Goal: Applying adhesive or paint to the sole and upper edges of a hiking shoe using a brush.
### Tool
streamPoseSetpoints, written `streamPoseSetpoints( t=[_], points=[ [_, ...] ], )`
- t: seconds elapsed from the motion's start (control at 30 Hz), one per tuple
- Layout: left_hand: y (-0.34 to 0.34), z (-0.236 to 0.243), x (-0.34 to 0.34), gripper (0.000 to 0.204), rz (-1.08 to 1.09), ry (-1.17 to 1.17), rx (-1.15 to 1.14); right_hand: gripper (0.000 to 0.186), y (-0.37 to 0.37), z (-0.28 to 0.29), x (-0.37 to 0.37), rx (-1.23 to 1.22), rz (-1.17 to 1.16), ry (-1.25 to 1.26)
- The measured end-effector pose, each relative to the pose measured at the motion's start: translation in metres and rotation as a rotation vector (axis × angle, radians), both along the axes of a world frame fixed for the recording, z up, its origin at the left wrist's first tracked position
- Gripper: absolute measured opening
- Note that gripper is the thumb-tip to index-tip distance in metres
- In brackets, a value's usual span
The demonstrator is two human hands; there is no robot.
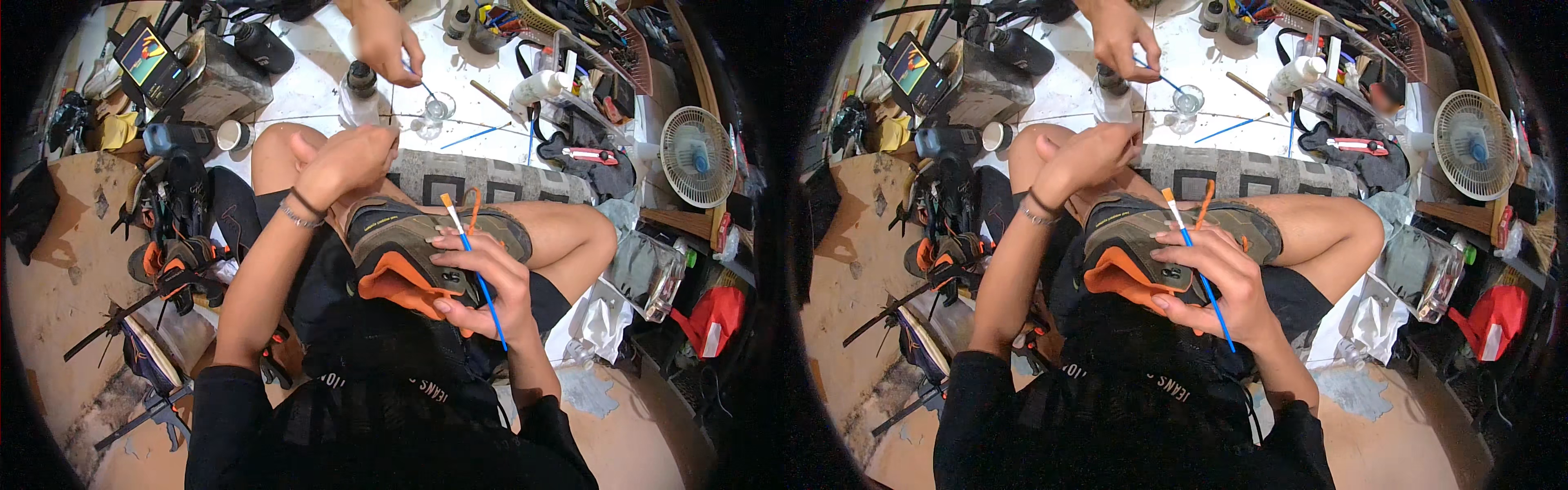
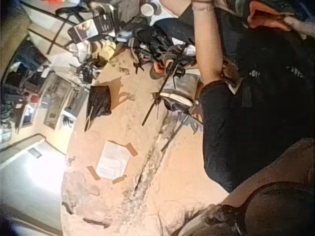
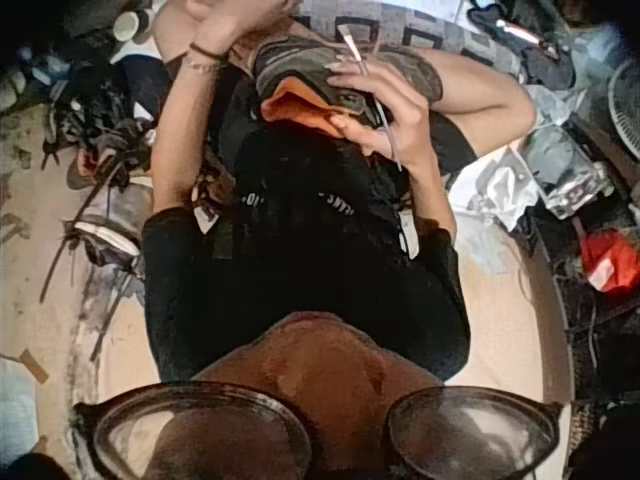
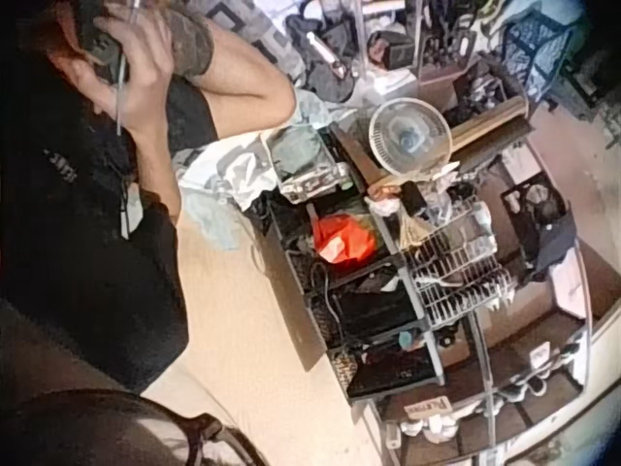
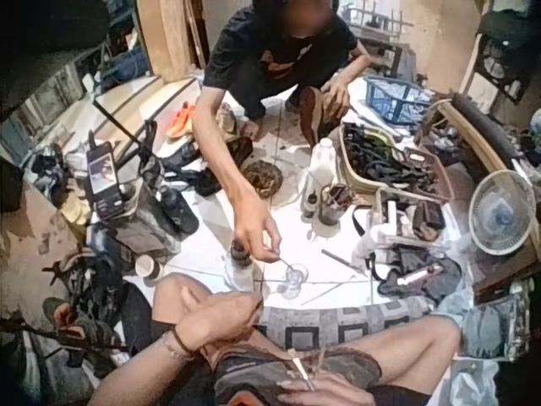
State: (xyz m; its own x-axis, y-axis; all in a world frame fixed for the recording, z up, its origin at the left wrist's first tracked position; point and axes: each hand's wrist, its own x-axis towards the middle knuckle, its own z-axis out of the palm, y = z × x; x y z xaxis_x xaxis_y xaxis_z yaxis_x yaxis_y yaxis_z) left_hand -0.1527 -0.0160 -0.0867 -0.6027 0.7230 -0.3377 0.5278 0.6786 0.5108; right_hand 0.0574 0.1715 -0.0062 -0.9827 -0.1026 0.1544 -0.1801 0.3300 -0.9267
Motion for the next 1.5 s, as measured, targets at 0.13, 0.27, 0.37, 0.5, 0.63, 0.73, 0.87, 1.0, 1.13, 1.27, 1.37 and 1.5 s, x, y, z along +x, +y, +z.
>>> streamPoseSetpoints(
  t=[0.13, 0.27, 0.37, 0.5, 0.63, 0.73, 0.87, 1.0, 1.13, 1.27, 1.37, 1.5],
  points=[
    [0.014, -0.030, -0.016, 0.035, 0.029, 0.036, 0.055, 0.042, 0.005, -0.002, 0.002, -0.070, 0.006, -0.015],
    [0.024, -0.050, -0.019, 0.055, 0.135, -0.031, 0.036, 0.042, 0.009, -0.005, 0.006, -0.134, -0.004, -0.048],
    [0.034, -0.057, -0.018, 0.068, 0.210, -0.033, 0.021, 0.040, 0.011, -0.008, 0.008, -0.115, 0.010, -0.026],
    [0.052, -0.058, -0.024, 0.088, 0.343, -0.192, 0.076, 0.040, 0.010, -0.011, 0.009, -0.165, 0.010, -0.020],
    [0.066, -0.075, -0.027, 0.094, 0.416, -0.196, 0.097, 0.041, 0.010, -0.012, 0.011, -0.164, 0.000, -0.025],
    [0.068, -0.089, -0.030, 0.095, 0.449, -0.240, 0.178, 0.041, 0.013, -0.017, 0.013, -0.234, -0.007, -0.013],
    [0.070, -0.091, -0.032, 0.083, 0.395, -0.171, 0.264, 0.041, 0.012, -0.017, 0.013, -0.217, -0.003, -0.003],
    [0.072, -0.084, -0.033, 0.072, 0.380, -0.157, 0.283, 0.041, 0.013, -0.019, 0.012, -0.215, 0.000, 0.005],
    [0.080, -0.077, -0.031, 0.064, 0.376, -0.132, 0.300, 0.039, 0.013, -0.018, 0.012, -0.215, -0.001, 0.001],
    [0.099, -0.077, -0.043, 0.060, 0.438, -0.139, 0.253, 0.038, 0.014, -0.020, 0.014, -0.203, 0.010, 0.019],
    [0.115, -0.081, -0.060, 0.062, 0.490, -0.113, 0.272, 0.040, 0.013, -0.018, 0.016, -0.188, 0.022, 0.040],
    [0.142, -0.091, -0.104, 0.070, 0.632, 0.050, 0.262, 0.041, 0.013, -0.019, 0.015, -0.183, 0.017, 0.042]
  ],
)
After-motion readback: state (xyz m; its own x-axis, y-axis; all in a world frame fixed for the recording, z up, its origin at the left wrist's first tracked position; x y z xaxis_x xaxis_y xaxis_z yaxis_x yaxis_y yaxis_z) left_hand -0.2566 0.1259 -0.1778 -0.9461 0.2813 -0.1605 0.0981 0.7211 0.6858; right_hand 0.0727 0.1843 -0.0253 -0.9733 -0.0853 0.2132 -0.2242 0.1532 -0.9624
